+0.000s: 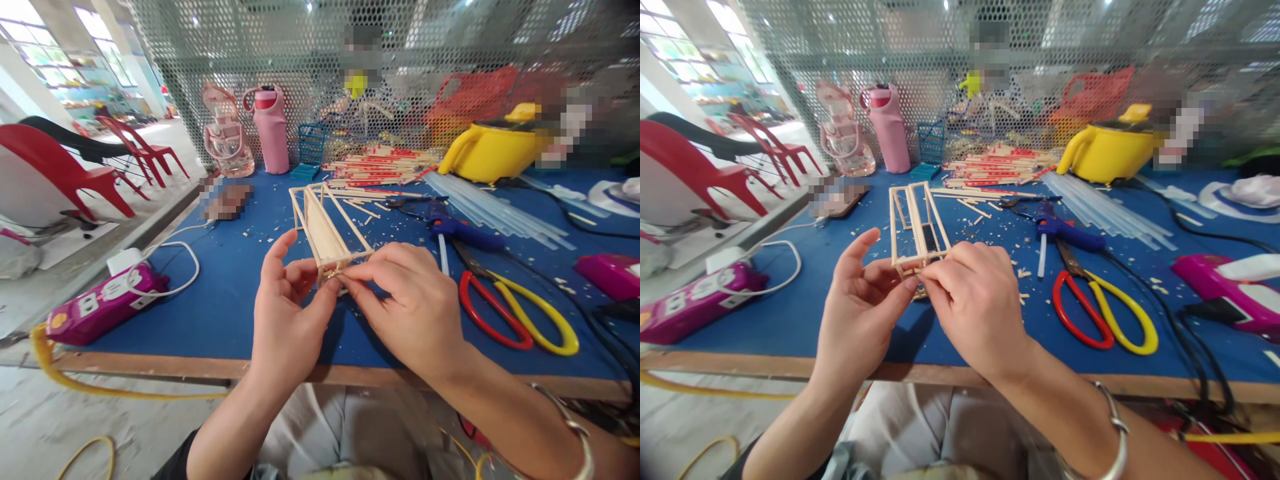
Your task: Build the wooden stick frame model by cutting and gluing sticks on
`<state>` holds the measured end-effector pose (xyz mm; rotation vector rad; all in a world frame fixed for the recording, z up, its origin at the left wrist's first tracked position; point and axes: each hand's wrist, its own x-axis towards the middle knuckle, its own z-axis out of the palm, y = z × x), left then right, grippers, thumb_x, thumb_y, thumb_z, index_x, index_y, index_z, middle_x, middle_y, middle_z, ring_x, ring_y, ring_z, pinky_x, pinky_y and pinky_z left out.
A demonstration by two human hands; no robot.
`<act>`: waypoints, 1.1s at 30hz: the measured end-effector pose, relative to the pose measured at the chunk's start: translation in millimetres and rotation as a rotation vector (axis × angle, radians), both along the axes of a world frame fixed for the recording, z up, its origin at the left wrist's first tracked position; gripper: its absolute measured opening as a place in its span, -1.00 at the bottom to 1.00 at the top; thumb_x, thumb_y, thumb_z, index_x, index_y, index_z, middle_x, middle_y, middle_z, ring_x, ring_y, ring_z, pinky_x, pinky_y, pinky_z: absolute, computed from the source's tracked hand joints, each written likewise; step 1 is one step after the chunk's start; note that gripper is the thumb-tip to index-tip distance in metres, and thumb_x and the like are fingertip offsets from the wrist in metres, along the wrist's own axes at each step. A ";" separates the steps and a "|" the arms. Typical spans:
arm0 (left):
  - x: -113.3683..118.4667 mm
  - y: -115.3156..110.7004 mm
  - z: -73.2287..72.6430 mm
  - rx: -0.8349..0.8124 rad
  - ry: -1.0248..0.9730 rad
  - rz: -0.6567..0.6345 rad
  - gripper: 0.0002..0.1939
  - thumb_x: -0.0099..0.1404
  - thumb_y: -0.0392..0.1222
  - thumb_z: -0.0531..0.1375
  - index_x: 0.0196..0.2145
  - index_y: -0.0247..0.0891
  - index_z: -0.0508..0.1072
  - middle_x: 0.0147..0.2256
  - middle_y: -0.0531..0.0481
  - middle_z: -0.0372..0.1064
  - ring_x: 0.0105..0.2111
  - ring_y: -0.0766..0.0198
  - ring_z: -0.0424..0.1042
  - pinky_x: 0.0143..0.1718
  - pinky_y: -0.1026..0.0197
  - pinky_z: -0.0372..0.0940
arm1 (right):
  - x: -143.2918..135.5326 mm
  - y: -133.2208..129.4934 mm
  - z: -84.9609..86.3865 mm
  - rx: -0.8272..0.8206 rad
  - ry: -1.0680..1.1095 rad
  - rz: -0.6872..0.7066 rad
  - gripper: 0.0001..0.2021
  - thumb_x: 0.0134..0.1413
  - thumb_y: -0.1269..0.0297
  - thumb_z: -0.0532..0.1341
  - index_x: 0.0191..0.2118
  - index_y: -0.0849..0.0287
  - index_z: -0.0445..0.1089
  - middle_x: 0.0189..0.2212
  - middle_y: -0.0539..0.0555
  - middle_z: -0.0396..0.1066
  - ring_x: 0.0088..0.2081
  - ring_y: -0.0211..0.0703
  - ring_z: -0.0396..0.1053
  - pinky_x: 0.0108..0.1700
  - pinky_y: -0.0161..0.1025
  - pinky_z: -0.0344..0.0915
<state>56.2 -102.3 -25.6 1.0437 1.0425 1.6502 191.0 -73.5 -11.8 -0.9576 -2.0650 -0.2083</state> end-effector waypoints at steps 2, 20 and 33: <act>0.4 -0.5 0.1 0.002 -0.004 0.001 -0.35 0.13 -0.37 0.28 0.11 -0.12 0.11 -0.31 0.09 0.49 -0.20 0.27 0.52 -0.02 0.14 0.36 | -0.6 0.4 -0.4 0.003 0.004 0.001 -0.85 0.13 0.34 0.22 -0.45 0.15 0.47 -0.51 0.04 0.40 -0.37 -0.18 0.35 -0.26 -0.20 0.22; 1.1 0.2 0.2 0.037 -0.064 0.030 -0.43 0.16 -0.41 0.25 0.08 -0.20 0.16 -0.34 0.09 0.52 -0.29 0.38 0.54 -0.25 0.39 0.40 | -2.4 1.3 -3.5 0.047 0.035 0.028 -0.94 0.10 0.34 0.27 -0.38 0.15 0.44 -0.46 0.00 0.47 -0.35 -0.18 0.38 -0.21 -0.18 0.23; 0.2 -2.3 1.8 0.001 -0.016 0.049 -0.42 0.15 -0.45 0.20 0.10 -0.20 0.16 -0.32 0.06 0.51 -0.29 0.36 0.52 -0.24 0.35 0.37 | -3.1 1.0 -4.7 0.015 0.040 0.004 -0.91 0.10 0.31 0.27 -0.41 0.16 0.45 -0.45 -0.01 0.50 -0.36 -0.17 0.41 -0.22 -0.15 0.21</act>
